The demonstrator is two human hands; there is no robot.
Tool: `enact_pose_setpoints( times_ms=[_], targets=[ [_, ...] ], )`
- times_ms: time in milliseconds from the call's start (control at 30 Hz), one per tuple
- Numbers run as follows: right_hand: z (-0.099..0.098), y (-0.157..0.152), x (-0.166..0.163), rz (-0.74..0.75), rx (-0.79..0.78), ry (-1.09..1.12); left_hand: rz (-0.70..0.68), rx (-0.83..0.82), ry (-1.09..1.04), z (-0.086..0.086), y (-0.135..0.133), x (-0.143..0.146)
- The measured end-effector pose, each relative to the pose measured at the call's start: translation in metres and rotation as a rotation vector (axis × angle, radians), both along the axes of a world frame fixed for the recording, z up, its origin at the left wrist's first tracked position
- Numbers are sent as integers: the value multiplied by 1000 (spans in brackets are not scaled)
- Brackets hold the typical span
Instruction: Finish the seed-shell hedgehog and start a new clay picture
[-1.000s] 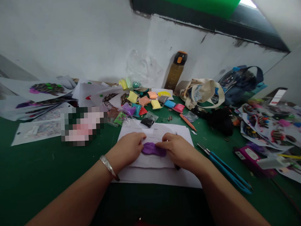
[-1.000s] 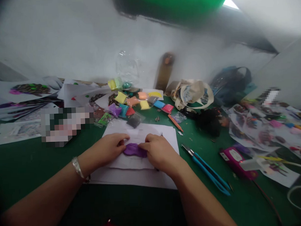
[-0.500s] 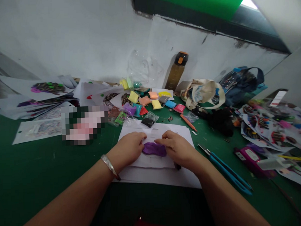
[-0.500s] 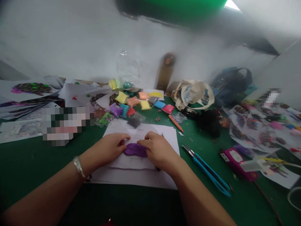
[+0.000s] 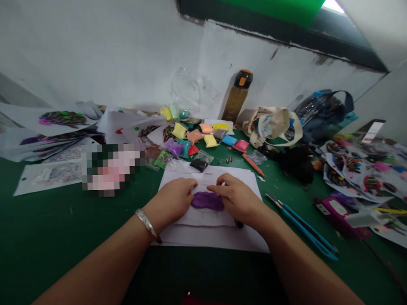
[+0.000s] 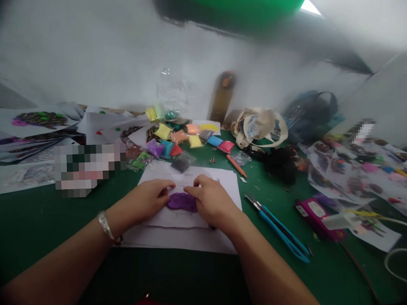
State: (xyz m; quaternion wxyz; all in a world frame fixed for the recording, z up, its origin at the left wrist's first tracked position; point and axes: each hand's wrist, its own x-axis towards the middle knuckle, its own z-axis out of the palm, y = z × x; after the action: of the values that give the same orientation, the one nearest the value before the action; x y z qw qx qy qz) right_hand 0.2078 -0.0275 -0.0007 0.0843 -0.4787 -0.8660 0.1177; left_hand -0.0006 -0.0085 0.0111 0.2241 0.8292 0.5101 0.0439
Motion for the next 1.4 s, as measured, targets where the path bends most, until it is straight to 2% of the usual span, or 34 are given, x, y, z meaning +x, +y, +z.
enact_pose_setpoints(
  times_ms=[133, 300, 500, 600, 800, 967, 1167, 1400],
  targets=[
    [2, -3, -5, 67, 13, -55, -4, -2, 6, 1, -1, 0],
    [1, 1, -6, 21, -19, -67, -9, 18, 37, -2, -2, 0],
    [-4, 4, 1, 3, -146, 186, -81, 37, 8, -2, -8, -2],
    [-3, 4, 3, 0, -171, 238, -116, 18, -11, 2, -10, -4],
    [0, 1, -1, 54, -122, 116, -155, -27, 3, 8, -13, -5],
    [-1, 1, -2, 63, -90, 85, -200, 12, 53, 7, -17, -3],
    [0, 1, 0, 80, -94, 74, -175, -7, 60, 10, -18, -4],
    [3, -2, -7, 73, -54, -44, -214, 38, 87, 10, -23, -1]
  ],
)
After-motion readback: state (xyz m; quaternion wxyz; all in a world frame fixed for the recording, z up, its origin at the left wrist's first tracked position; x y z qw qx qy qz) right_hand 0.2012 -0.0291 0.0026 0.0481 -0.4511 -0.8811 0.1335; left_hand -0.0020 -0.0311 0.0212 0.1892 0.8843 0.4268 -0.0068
